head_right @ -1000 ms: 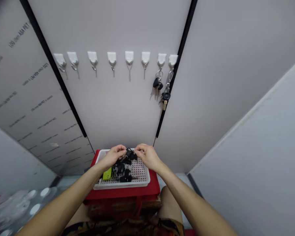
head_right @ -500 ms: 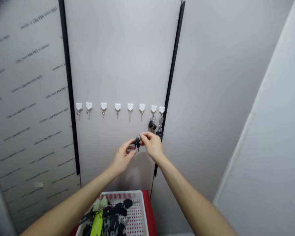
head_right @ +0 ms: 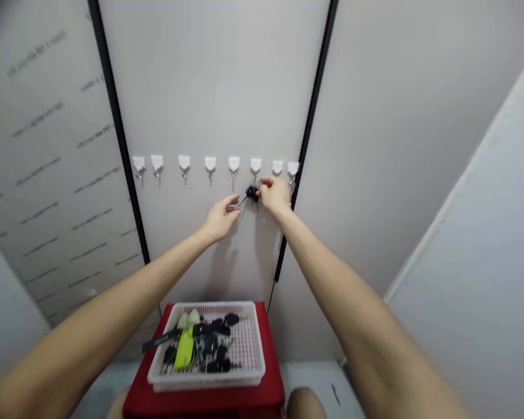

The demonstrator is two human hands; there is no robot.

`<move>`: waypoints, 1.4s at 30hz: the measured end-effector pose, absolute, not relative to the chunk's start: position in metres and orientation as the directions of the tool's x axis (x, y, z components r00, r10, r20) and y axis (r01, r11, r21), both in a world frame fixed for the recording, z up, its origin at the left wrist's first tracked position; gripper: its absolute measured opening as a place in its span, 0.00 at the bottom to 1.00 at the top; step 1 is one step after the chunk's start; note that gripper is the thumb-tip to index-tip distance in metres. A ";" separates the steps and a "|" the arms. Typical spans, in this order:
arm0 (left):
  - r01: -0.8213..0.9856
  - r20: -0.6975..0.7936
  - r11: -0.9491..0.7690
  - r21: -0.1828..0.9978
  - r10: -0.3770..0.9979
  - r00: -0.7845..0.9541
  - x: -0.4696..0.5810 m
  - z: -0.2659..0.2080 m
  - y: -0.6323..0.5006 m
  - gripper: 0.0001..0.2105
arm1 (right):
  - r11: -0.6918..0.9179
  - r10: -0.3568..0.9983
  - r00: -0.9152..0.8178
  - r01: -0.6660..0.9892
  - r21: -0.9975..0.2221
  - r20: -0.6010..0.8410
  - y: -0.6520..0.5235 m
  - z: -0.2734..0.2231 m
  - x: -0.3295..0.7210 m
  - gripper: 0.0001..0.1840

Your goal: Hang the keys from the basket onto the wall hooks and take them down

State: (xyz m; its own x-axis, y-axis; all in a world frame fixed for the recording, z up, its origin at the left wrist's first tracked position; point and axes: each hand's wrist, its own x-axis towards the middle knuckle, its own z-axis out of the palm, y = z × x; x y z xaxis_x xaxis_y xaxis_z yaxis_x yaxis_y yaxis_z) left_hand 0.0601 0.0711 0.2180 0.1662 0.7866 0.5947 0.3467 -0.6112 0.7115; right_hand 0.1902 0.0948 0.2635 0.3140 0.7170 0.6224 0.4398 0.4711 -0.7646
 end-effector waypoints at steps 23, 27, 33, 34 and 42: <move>0.746 0.169 -0.476 0.466 0.875 0.453 -0.032 0.023 -0.005 0.14 | 0.344 0.926 -0.377 0.849 -0.401 -0.003 -0.004 0.012 0.147 0.09; 0.711 0.169 -0.485 0.509 0.866 0.470 -0.024 0.032 -0.010 0.15 | 0.310 0.942 -0.319 0.717 -0.625 0.100 0.001 0.032 0.149 0.11; 0.682 0.185 -0.438 0.585 0.891 0.414 -0.015 0.033 -0.010 0.15 | 0.200 0.967 -0.229 0.416 -0.887 0.110 0.009 0.073 0.141 0.06; 0.664 0.198 -0.422 0.617 0.900 0.388 -0.014 0.033 -0.010 0.15 | 0.195 0.966 -0.231 0.376 -0.906 0.113 0.010 0.078 0.138 0.05; 0.425 0.310 -0.436 0.793 0.890 0.335 -0.008 0.074 -0.006 0.15 | 0.252 0.953 -0.217 0.192 -0.948 0.209 0.015 0.119 0.127 0.08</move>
